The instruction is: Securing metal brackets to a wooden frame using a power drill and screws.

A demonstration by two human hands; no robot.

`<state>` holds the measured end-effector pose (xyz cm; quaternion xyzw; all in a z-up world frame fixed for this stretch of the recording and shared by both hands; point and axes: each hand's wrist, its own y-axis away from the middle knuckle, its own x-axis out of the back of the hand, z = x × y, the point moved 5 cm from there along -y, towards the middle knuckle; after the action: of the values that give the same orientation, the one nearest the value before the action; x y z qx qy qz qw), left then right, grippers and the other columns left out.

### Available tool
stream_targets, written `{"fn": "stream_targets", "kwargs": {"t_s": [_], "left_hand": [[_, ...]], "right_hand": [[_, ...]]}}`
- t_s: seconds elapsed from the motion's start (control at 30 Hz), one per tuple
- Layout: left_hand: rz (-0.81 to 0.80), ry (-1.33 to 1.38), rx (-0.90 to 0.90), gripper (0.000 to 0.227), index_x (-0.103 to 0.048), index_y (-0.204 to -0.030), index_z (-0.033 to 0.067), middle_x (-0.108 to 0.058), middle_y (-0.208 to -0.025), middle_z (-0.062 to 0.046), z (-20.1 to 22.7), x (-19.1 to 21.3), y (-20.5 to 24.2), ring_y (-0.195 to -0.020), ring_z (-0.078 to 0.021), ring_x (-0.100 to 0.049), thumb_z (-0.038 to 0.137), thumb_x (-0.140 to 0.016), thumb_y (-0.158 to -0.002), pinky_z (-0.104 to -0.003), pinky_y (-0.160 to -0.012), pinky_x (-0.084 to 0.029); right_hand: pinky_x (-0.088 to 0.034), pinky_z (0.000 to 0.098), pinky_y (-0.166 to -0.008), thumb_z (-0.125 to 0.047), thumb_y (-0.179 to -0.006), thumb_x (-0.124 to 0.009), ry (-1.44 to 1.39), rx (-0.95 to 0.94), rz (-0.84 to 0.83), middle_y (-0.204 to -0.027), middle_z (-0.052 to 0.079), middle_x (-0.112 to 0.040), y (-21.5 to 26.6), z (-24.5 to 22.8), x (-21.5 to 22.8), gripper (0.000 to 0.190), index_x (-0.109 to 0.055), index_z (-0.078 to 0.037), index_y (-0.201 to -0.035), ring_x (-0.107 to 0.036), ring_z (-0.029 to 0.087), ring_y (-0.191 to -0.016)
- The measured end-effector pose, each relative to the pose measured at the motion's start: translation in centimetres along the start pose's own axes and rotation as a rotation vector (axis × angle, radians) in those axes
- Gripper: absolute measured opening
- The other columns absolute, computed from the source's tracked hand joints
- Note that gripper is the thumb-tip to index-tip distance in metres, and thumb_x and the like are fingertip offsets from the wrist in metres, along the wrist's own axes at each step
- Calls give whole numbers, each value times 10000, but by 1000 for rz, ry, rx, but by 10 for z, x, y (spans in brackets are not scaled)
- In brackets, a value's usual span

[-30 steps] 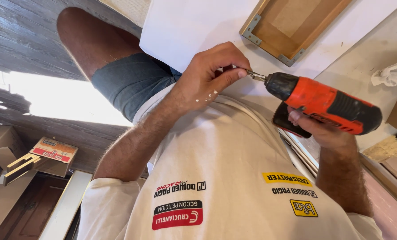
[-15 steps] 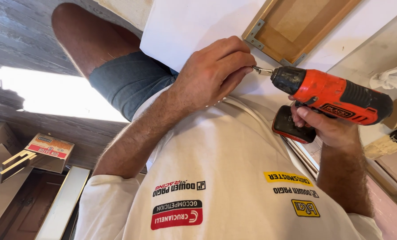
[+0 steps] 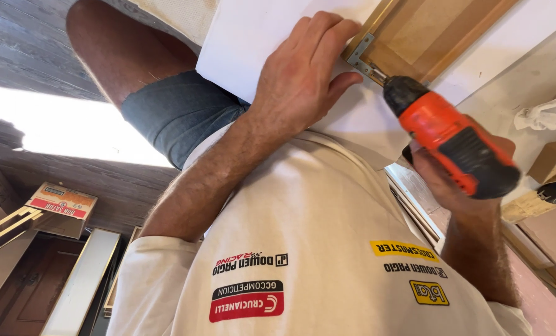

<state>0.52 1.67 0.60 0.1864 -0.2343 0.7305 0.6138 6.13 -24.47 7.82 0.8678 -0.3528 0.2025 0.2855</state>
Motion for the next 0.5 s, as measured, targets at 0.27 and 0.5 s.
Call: {"fn": "stream_targets", "kwargs": {"t_s": [0.27, 0.5], "left_hand": [[-1, -145, 34, 677, -532, -1198, 70, -548, -1105, -68, 4, -3, -14, -914, -285, -557, 221, -970, -704, -384, -719, -496], [-24, -140, 83, 558, -522, -1089, 79, -541, -1019, -72, 2, -6, -17, -861, -286, -532, 162, -891, -680, -402, -675, -473]], "right_hand": [[-421, 379, -622, -162, -1000, -735, 341, 278, -23, -936, 191, -669, -14, -39, -11, 266, -703, 96, -1056, -608, 305, -731], [-364, 332, -557, 68, -899, -702, 487, 295, 6, -959, 148, -706, -14, -41, -15, 165, -739, 96, -1057, -579, 237, -677]]}}
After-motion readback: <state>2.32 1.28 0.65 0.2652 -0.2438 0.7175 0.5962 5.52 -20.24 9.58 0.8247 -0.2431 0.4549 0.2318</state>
